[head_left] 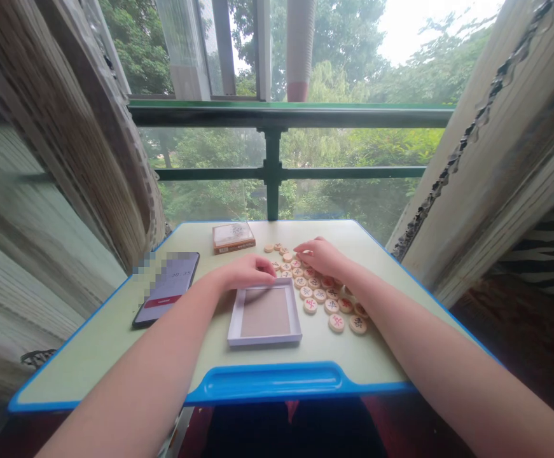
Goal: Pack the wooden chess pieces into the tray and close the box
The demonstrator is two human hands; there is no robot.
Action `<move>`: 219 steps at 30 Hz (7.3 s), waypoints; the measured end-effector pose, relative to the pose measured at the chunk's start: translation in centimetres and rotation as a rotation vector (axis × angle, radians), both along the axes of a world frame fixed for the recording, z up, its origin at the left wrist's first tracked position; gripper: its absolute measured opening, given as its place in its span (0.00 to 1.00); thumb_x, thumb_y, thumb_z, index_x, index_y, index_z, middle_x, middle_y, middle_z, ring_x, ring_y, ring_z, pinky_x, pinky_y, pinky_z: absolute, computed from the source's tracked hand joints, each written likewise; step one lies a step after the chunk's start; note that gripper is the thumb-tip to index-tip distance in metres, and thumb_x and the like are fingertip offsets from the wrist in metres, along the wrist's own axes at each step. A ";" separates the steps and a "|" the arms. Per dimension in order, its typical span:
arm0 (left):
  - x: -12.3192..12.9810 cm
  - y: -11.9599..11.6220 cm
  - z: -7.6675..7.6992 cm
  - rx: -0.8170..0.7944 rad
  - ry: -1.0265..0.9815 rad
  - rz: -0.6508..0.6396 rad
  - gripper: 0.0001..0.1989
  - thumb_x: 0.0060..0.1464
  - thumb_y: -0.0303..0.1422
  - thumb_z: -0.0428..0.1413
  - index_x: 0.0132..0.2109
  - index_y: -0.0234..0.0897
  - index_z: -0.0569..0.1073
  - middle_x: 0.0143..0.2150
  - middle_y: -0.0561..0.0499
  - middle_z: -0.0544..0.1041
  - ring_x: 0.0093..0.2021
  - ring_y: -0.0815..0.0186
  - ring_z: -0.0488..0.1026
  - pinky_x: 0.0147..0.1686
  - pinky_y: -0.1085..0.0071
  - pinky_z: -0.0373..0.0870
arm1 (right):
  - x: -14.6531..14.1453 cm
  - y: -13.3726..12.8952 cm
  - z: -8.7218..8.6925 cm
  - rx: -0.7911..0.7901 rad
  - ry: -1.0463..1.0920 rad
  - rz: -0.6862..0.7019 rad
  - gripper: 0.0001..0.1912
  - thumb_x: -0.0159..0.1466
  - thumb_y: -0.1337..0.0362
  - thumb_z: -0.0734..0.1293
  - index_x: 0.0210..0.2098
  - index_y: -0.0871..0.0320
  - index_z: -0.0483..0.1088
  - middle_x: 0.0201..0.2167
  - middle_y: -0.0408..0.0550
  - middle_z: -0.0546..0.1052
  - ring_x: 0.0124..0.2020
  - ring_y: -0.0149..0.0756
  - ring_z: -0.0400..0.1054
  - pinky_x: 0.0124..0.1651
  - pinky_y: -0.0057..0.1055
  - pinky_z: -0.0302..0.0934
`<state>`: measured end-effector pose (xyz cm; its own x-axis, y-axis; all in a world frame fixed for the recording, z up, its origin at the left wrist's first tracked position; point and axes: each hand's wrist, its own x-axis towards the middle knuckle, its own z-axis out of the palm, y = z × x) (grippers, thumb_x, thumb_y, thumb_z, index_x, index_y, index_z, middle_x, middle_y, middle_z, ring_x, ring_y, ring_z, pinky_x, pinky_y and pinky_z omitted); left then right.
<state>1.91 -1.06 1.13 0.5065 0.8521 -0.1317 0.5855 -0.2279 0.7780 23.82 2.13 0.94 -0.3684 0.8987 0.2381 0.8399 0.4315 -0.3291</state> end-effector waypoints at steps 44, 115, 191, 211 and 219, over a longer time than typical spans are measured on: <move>-0.6 -0.5 0.6 -0.104 0.058 0.011 0.14 0.40 0.35 0.53 0.35 0.38 0.77 0.36 0.52 0.77 0.38 0.63 0.70 0.36 0.73 0.64 | 6.8 0.5 2.2 -0.392 0.221 -0.023 0.11 0.50 0.71 0.66 0.34 0.58 0.75 0.33 0.45 0.78 0.34 0.32 0.70 0.36 0.24 0.63; -0.5 -0.9 1.5 0.339 0.017 0.124 0.14 0.41 0.39 0.57 0.34 0.36 0.78 0.31 0.50 0.72 0.32 0.66 0.67 0.31 0.73 0.62 | -2.0 -5.6 2.2 0.010 -0.277 0.302 0.11 0.58 0.67 0.62 0.36 0.53 0.76 0.31 0.47 0.75 0.35 0.34 0.64 0.35 0.27 0.54; -1.1 -1.1 2.0 0.119 0.035 0.120 0.15 0.36 0.39 0.58 0.33 0.36 0.70 0.29 0.52 0.73 0.29 0.67 0.68 0.27 0.73 0.62 | -1.7 -4.9 1.9 0.096 -0.248 0.348 0.11 0.60 0.60 0.63 0.27 0.58 0.74 0.28 0.48 0.74 0.31 0.33 0.63 0.31 0.26 0.51; -1.9 -1.6 3.4 0.151 0.109 0.008 0.15 0.39 0.37 0.58 0.37 0.39 0.79 0.39 0.49 0.76 0.40 0.62 0.70 0.39 0.71 0.64 | 0.7 -3.7 4.1 0.252 0.162 -0.348 0.16 0.63 0.62 0.55 0.47 0.61 0.66 0.33 0.51 0.76 0.34 0.39 0.66 0.32 0.30 0.53; -1.9 -1.9 3.6 0.086 0.199 -0.044 0.18 0.40 0.39 0.58 0.41 0.40 0.77 0.42 0.50 0.75 0.42 0.61 0.69 0.42 0.71 0.63 | -0.6 -4.3 2.8 0.183 0.032 -0.017 0.18 0.61 0.66 0.59 0.50 0.56 0.66 0.39 0.48 0.75 0.38 0.37 0.65 0.39 0.29 0.56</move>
<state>0.05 -3.01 4.76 0.5145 0.8424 -0.1604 0.7136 -0.3169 0.6248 23.18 -2.15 3.73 -0.3428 0.8456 0.4093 0.8381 0.4721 -0.2734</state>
